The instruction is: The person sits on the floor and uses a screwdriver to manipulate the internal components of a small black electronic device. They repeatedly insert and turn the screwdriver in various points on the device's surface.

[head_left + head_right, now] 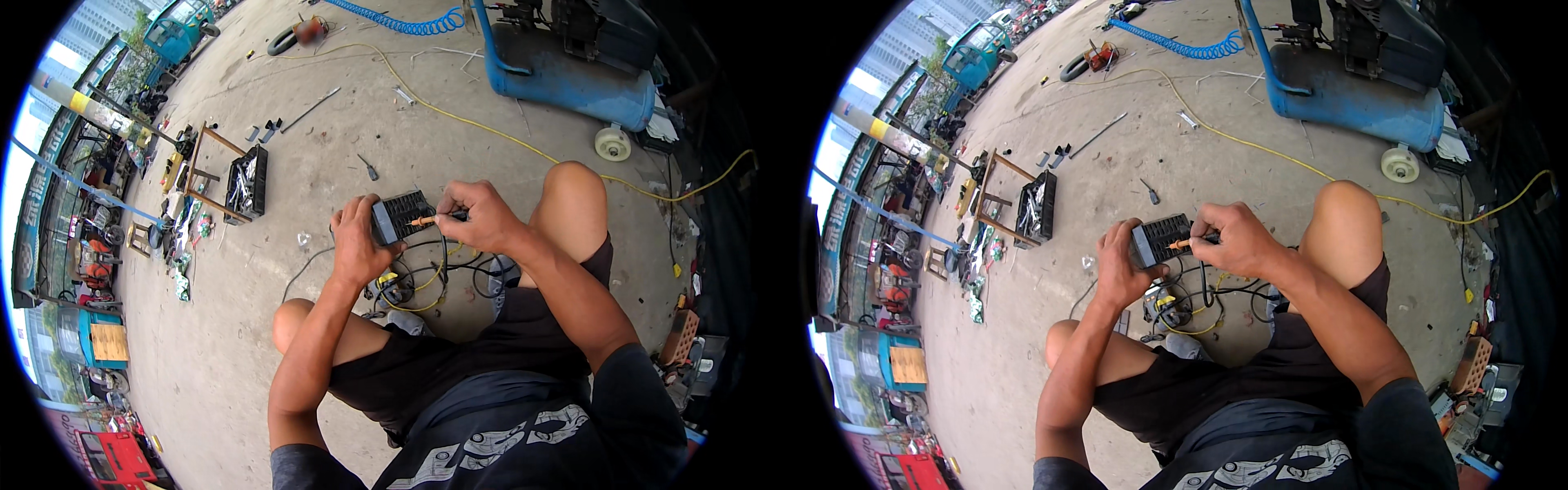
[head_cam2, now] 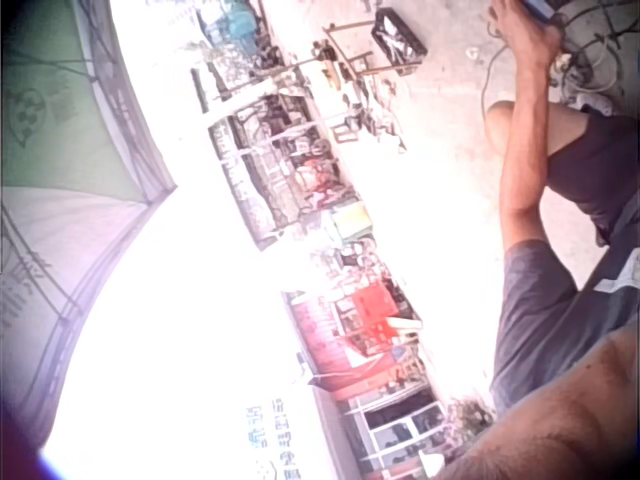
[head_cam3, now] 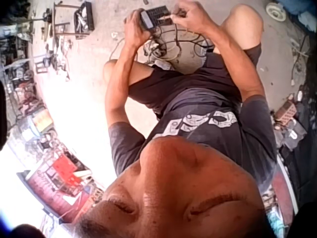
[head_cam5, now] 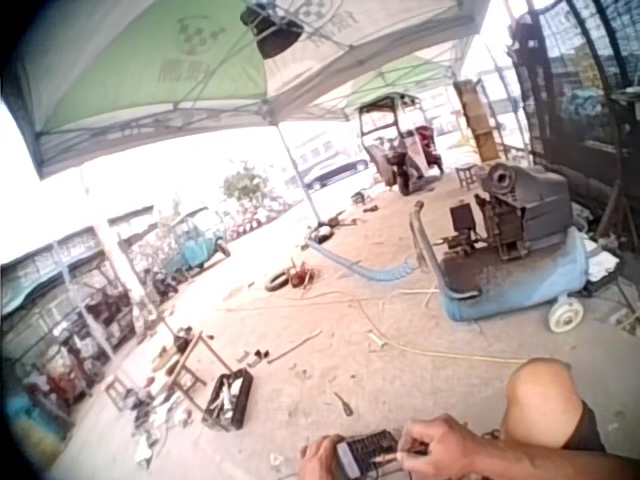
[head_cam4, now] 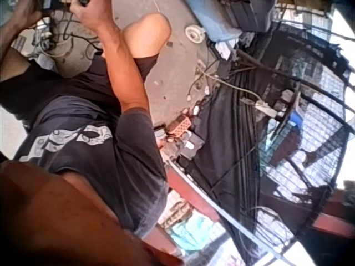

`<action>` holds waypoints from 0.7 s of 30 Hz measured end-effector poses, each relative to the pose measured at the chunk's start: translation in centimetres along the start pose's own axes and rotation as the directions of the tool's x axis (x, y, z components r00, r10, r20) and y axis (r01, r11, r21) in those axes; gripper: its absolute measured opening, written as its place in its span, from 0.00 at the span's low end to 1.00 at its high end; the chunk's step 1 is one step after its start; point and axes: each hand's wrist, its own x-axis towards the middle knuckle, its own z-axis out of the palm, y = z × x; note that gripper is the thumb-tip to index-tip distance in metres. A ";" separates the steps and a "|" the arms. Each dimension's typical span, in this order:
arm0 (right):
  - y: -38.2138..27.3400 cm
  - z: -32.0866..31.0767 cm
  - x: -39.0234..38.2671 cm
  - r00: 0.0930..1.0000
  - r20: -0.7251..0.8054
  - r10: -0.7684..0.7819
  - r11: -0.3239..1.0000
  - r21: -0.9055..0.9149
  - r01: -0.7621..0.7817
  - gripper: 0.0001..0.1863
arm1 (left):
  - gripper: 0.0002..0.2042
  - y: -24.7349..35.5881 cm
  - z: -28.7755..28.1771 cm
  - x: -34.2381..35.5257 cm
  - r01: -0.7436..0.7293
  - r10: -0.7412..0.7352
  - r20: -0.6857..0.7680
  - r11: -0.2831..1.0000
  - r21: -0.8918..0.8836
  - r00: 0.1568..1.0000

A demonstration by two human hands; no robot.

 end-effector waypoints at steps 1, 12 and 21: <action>0.0 0.0 0.0 1.000 0.003 -0.001 1.000 0.001 0.001 0.08 | 0.43 0.0 0.0 0.0 0.001 -0.001 0.003 1.000 0.004 1.000; -0.2 1.2 -0.4 0.961 -0.038 -0.274 0.940 -0.224 0.259 0.08 | 0.43 -0.3 0.1 0.0 0.024 -0.024 0.011 1.000 -0.001 1.000; -0.3 1.3 -0.6 0.927 -0.198 -0.317 0.924 -0.286 0.255 0.09 | 0.43 -0.5 0.1 -0.1 0.015 -0.016 -0.034 1.000 -0.011 0.999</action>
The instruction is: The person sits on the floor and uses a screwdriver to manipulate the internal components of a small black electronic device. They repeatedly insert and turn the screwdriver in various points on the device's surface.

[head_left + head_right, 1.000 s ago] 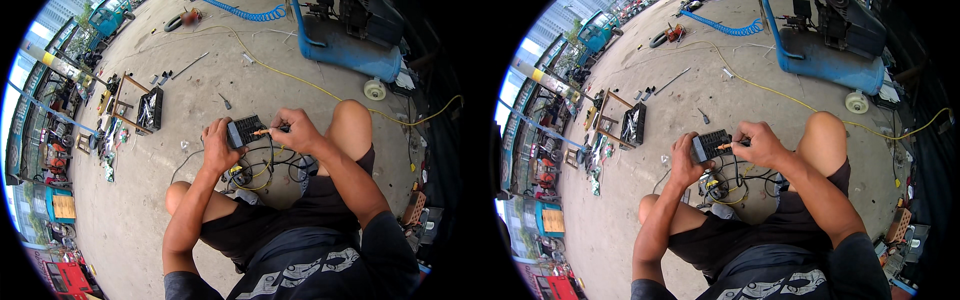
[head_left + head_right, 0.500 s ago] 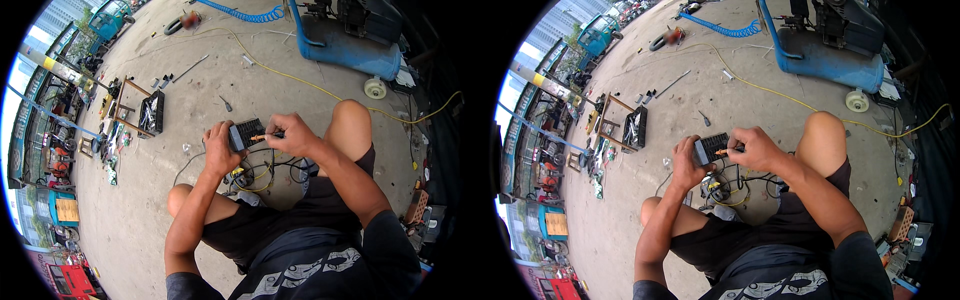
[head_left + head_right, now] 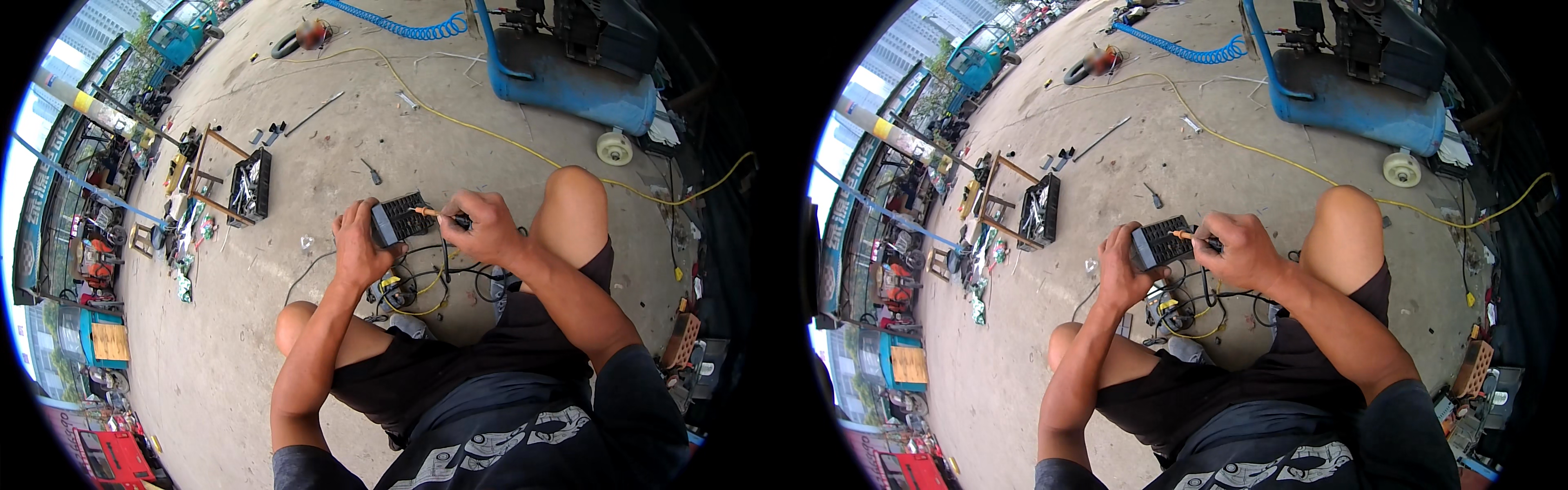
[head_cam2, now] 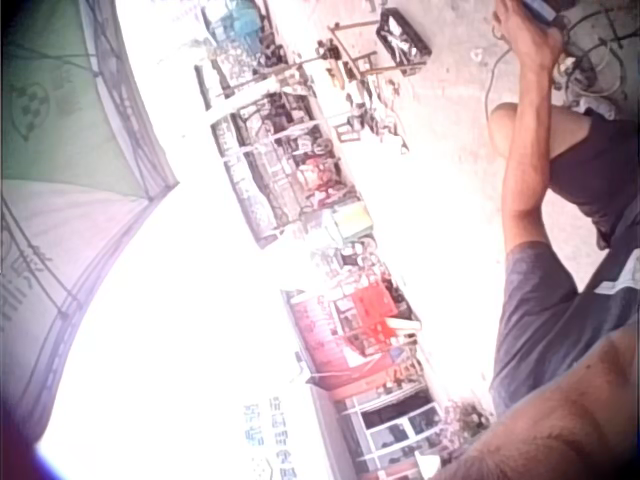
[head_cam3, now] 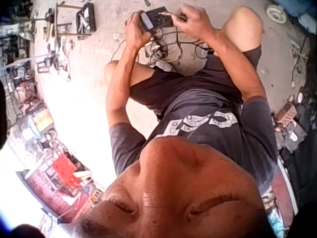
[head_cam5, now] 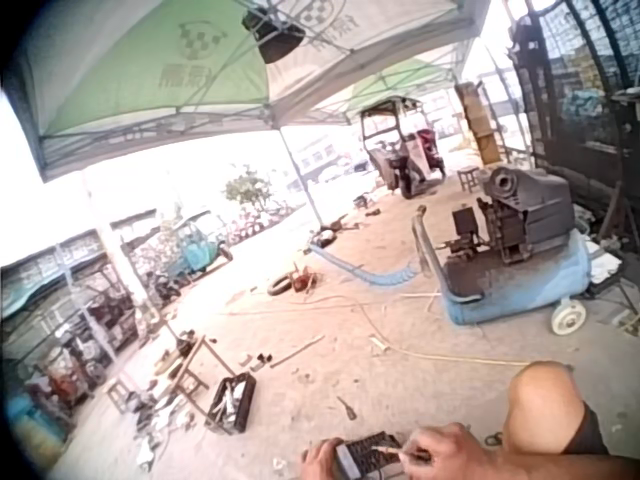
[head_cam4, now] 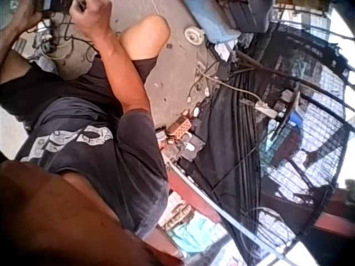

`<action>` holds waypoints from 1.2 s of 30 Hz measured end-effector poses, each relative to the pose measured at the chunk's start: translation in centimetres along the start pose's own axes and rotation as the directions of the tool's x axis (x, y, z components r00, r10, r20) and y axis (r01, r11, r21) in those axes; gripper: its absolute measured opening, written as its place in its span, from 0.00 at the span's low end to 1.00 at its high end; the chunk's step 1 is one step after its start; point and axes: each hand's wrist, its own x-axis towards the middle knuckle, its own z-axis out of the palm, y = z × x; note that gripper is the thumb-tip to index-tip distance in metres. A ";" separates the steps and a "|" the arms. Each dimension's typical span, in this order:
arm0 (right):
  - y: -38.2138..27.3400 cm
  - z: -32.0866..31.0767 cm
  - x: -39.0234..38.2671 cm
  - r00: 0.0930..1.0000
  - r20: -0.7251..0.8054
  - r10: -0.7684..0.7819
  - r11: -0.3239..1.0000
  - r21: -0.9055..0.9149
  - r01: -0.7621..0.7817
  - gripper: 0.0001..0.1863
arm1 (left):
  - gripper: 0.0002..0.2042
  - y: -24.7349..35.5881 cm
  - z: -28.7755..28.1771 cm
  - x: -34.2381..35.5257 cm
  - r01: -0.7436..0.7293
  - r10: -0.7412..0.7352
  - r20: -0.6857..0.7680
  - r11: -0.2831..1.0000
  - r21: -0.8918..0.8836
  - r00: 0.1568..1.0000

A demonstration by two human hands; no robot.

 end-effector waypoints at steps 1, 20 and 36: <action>0.1 0.0 0.0 1.000 -0.025 0.010 1.000 0.007 -0.009 0.09 | 0.43 -0.1 0.0 0.0 -0.014 0.014 -0.015 1.000 0.005 1.000; 2.7 -1.5 0.6 0.916 -0.208 0.343 0.939 0.093 -0.330 0.07 | 0.42 0.4 -0.6 0.0 0.040 -0.041 0.003 0.999 0.010 0.999; 0.3 -0.8 0.4 0.962 0.204 0.179 0.961 0.174 -0.216 0.08 | 0.43 0.4 -0.4 -0.1 0.020 -0.020 -0.015 0.999 0.025 1.000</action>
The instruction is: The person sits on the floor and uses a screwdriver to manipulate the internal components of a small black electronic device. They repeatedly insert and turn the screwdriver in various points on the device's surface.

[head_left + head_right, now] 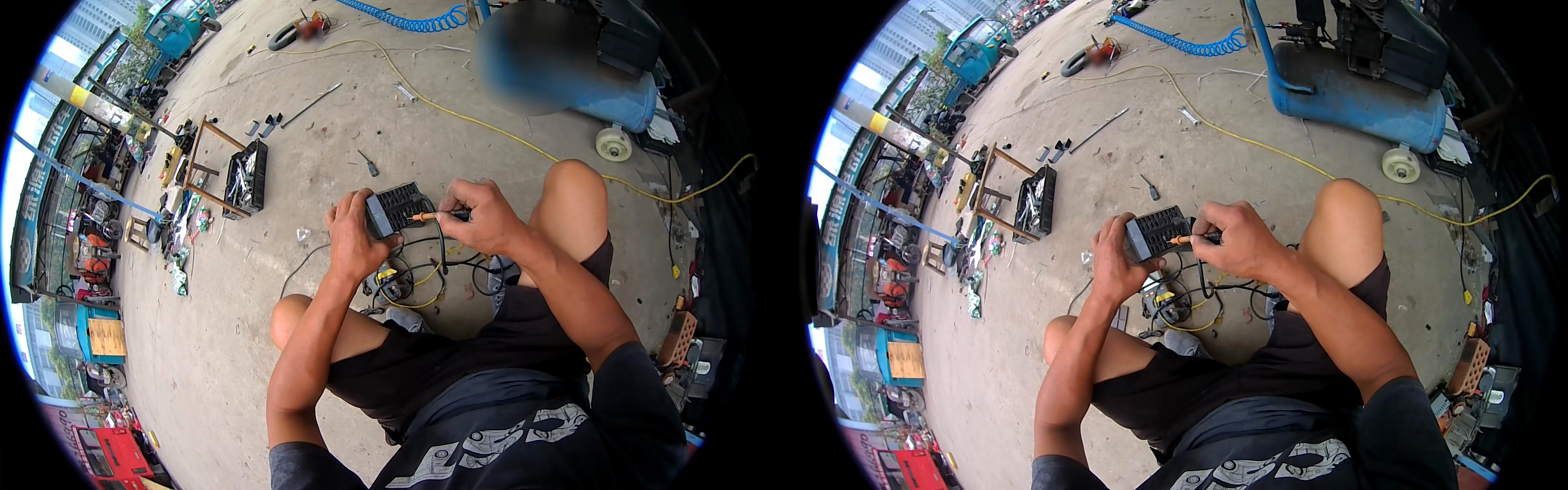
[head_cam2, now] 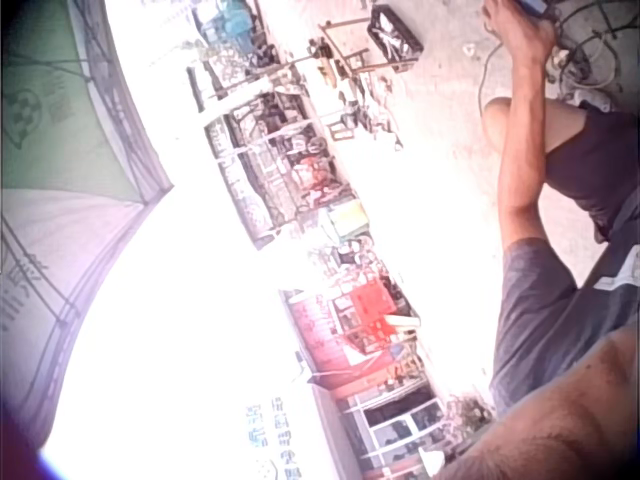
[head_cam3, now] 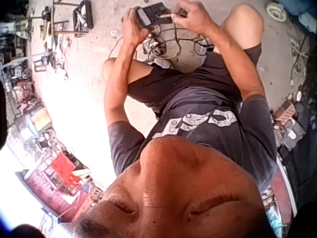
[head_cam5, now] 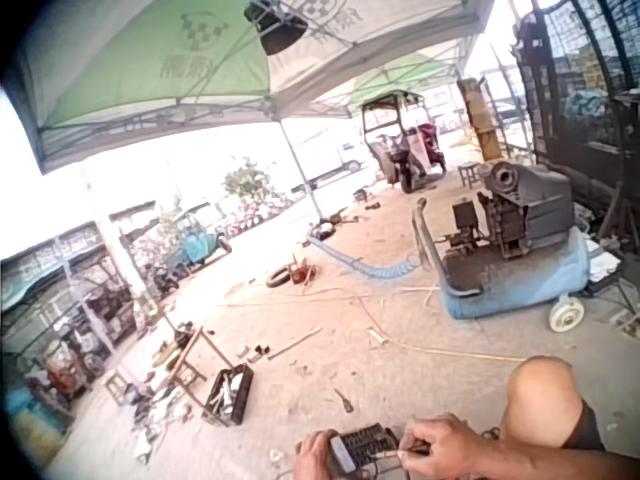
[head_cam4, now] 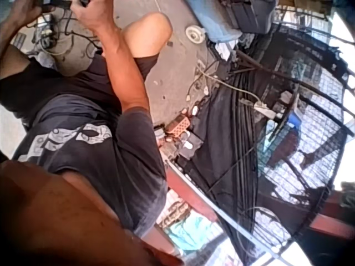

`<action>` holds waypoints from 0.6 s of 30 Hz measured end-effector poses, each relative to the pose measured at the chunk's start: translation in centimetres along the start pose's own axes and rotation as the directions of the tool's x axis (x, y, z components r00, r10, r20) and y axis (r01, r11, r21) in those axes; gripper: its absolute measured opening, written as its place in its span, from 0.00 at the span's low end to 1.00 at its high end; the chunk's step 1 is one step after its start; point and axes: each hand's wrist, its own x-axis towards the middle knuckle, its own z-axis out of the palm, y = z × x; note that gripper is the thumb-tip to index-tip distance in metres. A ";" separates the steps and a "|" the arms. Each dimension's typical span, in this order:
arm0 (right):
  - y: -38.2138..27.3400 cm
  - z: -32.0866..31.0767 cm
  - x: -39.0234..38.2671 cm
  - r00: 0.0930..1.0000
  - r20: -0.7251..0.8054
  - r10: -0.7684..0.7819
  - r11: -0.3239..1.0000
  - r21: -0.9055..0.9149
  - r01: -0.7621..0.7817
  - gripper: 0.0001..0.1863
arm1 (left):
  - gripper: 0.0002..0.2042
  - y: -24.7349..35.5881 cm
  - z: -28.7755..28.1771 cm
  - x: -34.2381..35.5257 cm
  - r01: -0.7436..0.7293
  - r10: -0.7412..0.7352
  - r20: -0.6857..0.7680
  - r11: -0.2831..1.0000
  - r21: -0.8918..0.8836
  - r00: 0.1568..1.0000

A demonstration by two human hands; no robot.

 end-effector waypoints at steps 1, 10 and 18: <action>0.0 0.0 0.0 1.000 0.003 -0.006 1.000 0.007 0.006 0.08 | 0.43 0.0 0.0 0.0 0.003 -0.003 0.002 1.000 -0.002 1.000; -0.2 0.1 -0.1 0.997 0.073 0.023 0.999 0.031 -0.025 0.07 | 0.43 0.1 0.1 0.1 -0.009 0.009 -0.001 1.000 0.017 1.000; -0.4 0.6 0.0 0.992 0.040 -0.120 0.989 -0.077 0.123 0.08 | 0.43 -0.2 0.4 0.0 -0.029 0.030 -0.011 0.999 0.020 1.000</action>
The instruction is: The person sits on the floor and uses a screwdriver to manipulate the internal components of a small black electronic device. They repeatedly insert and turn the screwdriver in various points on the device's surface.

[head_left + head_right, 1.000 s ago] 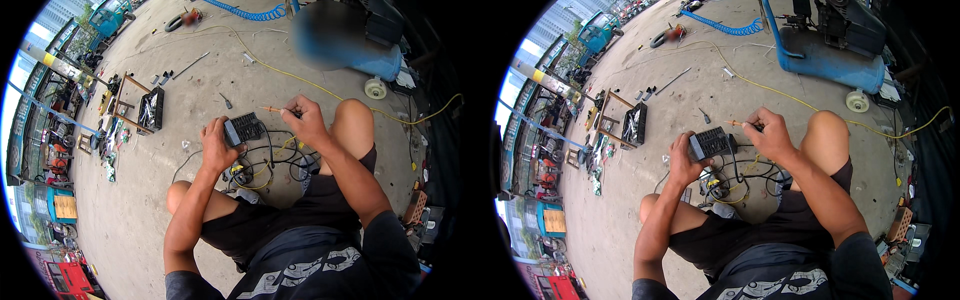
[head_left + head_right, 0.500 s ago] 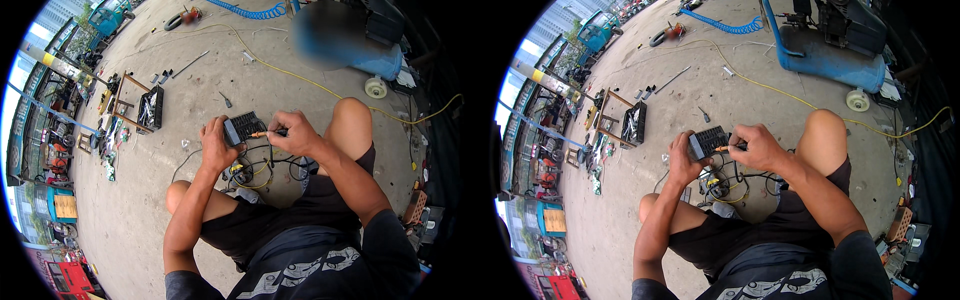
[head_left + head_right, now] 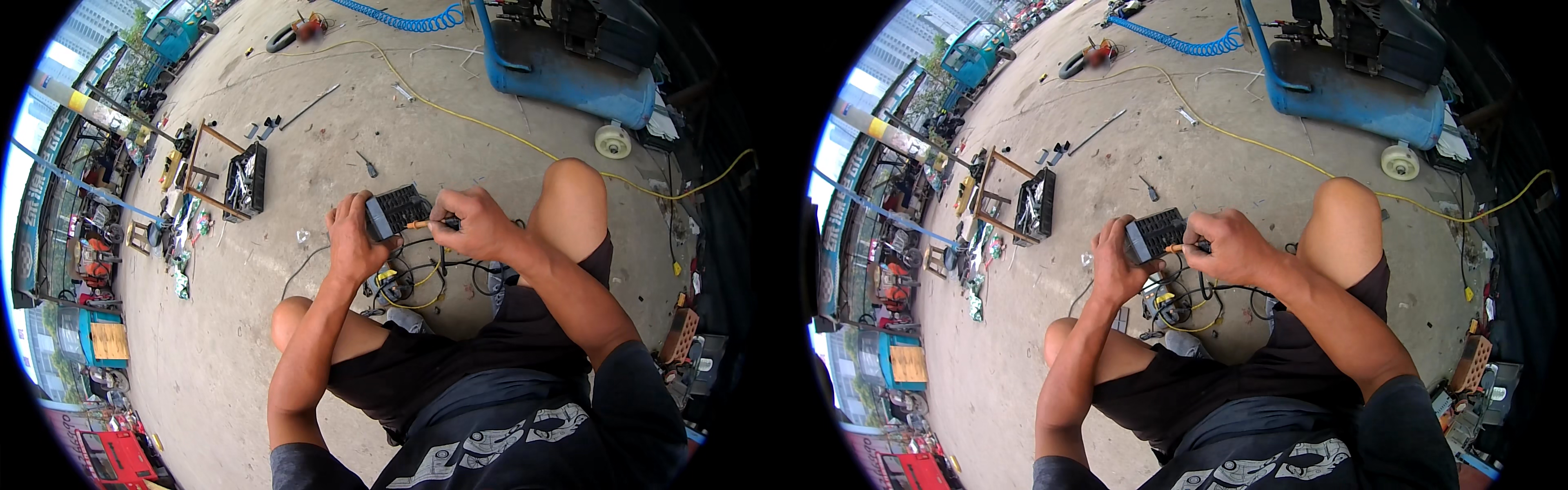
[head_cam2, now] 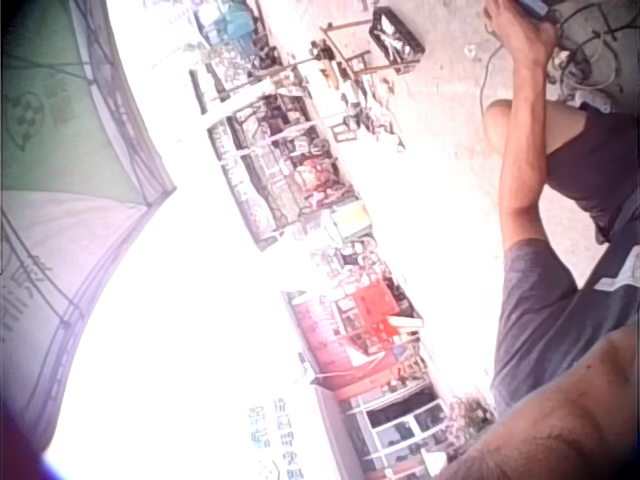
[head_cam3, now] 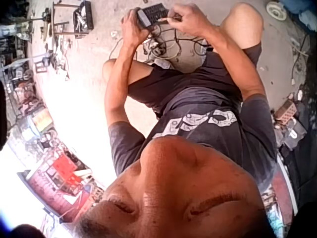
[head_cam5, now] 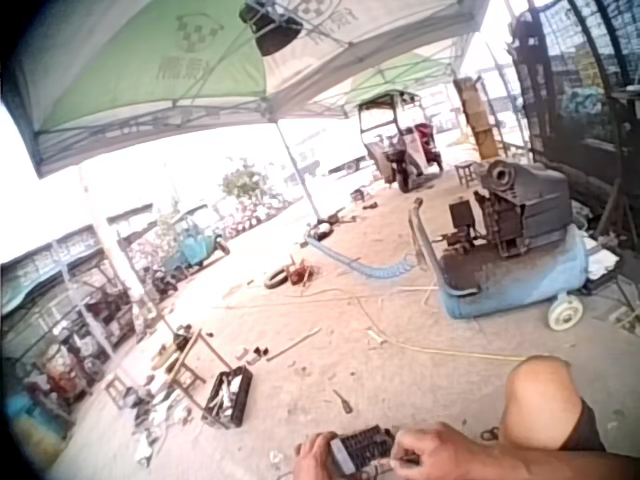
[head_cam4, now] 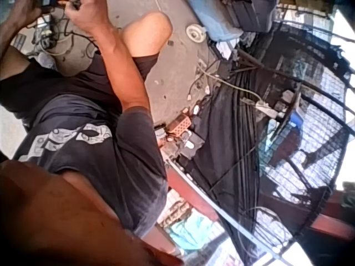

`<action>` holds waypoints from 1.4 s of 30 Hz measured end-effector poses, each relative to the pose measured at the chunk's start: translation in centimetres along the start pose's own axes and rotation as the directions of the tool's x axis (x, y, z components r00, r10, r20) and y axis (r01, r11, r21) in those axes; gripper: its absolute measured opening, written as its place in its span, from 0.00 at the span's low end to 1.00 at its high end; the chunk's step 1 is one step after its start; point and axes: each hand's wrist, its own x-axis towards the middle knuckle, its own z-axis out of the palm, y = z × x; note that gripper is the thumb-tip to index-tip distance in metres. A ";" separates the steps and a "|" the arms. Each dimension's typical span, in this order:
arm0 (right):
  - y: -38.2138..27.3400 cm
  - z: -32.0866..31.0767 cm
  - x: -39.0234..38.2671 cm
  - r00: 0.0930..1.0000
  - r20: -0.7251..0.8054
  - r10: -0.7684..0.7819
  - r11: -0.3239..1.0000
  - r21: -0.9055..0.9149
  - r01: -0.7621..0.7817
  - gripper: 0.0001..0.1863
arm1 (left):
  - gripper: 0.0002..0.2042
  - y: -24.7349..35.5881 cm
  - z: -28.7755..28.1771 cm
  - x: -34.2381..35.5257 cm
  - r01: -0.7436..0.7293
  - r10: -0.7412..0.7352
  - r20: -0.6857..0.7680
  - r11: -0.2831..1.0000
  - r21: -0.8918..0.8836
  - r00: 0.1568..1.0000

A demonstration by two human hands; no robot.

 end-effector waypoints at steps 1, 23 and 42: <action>0.1 0.2 -0.1 1.000 -0.019 -0.025 1.000 -0.013 0.025 0.08 | 0.43 0.0 0.0 0.0 0.000 0.000 -0.003 1.000 -0.003 1.000; -0.7 0.0 -0.2 0.998 0.005 -0.056 0.998 -0.009 0.056 0.08 | 0.43 0.3 -0.3 0.1 0.050 -0.049 0.038 0.999 -0.012 0.998; -0.2 0.8 -0.9 0.973 -0.161 -0.164 0.964 -0.234 0.124 0.11 | 0.43 0.0 -0.1 0.0 0.049 -0.049 0.010 0.999 -0.004 0.999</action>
